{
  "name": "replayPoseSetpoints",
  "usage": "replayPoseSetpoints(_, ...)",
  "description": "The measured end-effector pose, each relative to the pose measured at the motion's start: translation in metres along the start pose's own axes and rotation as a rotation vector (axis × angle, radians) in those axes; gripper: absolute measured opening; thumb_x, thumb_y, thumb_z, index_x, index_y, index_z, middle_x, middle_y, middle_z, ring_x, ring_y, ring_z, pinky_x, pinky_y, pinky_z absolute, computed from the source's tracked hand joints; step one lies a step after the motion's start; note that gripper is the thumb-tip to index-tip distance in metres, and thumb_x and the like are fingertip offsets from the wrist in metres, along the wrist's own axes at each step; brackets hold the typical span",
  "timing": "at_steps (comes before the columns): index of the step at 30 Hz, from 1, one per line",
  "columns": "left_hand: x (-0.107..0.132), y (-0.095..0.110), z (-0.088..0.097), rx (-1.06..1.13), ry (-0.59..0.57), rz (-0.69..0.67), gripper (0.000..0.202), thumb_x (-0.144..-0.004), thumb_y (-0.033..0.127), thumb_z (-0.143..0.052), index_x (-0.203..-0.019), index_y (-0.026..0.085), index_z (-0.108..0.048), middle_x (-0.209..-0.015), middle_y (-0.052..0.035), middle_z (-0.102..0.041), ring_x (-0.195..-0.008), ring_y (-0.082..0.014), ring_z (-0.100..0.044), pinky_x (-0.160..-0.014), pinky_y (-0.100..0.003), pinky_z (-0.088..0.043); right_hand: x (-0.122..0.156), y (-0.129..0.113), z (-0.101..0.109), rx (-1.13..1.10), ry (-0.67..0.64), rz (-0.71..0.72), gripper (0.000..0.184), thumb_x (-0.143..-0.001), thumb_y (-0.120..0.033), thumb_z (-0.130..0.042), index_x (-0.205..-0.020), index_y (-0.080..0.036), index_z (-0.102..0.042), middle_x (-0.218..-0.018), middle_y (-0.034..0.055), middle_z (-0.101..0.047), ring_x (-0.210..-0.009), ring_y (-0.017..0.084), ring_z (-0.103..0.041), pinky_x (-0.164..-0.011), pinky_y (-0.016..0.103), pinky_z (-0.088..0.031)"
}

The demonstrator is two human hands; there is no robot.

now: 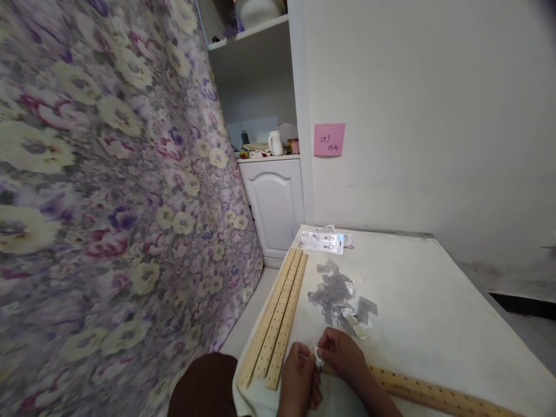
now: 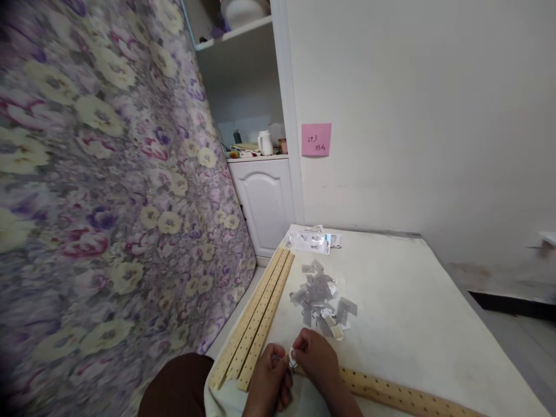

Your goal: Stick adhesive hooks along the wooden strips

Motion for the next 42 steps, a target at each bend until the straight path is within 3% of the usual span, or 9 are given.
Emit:
replayPoseSetpoints(5,0.000,0.002,0.000,0.023,-0.026,-0.019,0.026,-0.075,0.046,-0.046,-0.079,0.025,-0.032,-0.041,0.0108,-0.050,-0.023,-0.0090,-0.041,-0.022,-0.015,-0.020,-0.002,0.001,-0.001,-0.029,-0.017,0.001,0.009,-0.064,-0.022,-0.059,-0.072,-0.020,-0.062,-0.069,-0.0025,-0.065,-0.067,0.013,-0.058,-0.061,0.021,-0.037)
replayPoseSetpoints(10,0.004,0.008,0.000,0.015,-0.028,-0.031,0.023,-0.076,0.044,-0.043,-0.077,0.025,-0.032,-0.040,0.0106,-0.049,-0.023,-0.0087,-0.041,-0.024,-0.015,-0.022,0.000,-0.001,0.000,-0.032,-0.015,0.016,0.010,-0.063,-0.022,-0.058,-0.073,-0.020,-0.061,-0.071,-0.0026,-0.066,-0.068,0.013,-0.058,-0.062,0.021,-0.038)
replayPoseSetpoints(17,0.008,0.007,0.003,0.020,0.030,-0.056,0.023,-0.081,0.047,-0.032,-0.077,0.024,-0.034,-0.041,0.0092,-0.050,-0.025,-0.0090,-0.043,-0.025,-0.016,-0.022,0.000,0.002,0.003,-0.105,0.047,0.105,0.022,-0.074,-0.033,-0.053,-0.086,-0.018,-0.062,-0.080,0.0011,-0.066,-0.076,0.015,-0.060,-0.068,0.023,-0.042)
replayPoseSetpoints(28,0.007,0.007,0.001,-0.059,0.040,-0.035,0.014,-0.081,0.037,-0.038,-0.078,0.024,-0.032,-0.040,0.0100,-0.049,-0.024,-0.0084,-0.041,-0.023,-0.014,-0.020,-0.001,0.003,0.002,-0.019,0.050,0.018,0.022,-0.065,-0.033,-0.062,-0.083,-0.021,-0.063,-0.081,-0.0003,-0.067,-0.076,0.016,-0.061,-0.067,0.024,-0.041)
replayPoseSetpoints(35,0.006,0.007,0.001,-0.054,0.030,-0.043,0.021,-0.080,0.043,-0.041,-0.077,0.025,-0.031,-0.041,0.0108,-0.048,-0.023,-0.0083,-0.040,-0.023,-0.015,-0.020,-0.001,0.004,0.002,-0.020,0.030,0.002,0.022,-0.063,-0.030,-0.063,-0.083,-0.021,-0.063,-0.081,-0.0009,-0.067,-0.076,0.015,-0.060,-0.066,0.024,-0.040)
replayPoseSetpoints(42,0.002,0.003,0.003,-0.063,0.034,-0.096,0.024,-0.081,0.047,-0.037,-0.077,0.024,-0.034,-0.041,0.0099,-0.049,-0.024,-0.0095,-0.043,-0.024,-0.016,-0.020,0.010,-0.010,0.014,-0.029,0.142,0.101,0.020,-0.067,-0.030,-0.060,-0.084,-0.019,-0.061,-0.080,0.0011,-0.064,-0.073,0.015,-0.058,-0.068,0.025,-0.042)
Point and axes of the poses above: each hand's wrist, its own x-axis away from the middle knuckle, its own z-axis out of the back of the hand, y = z × x, the point moved 7 cm from there along -x, towards the middle knuckle
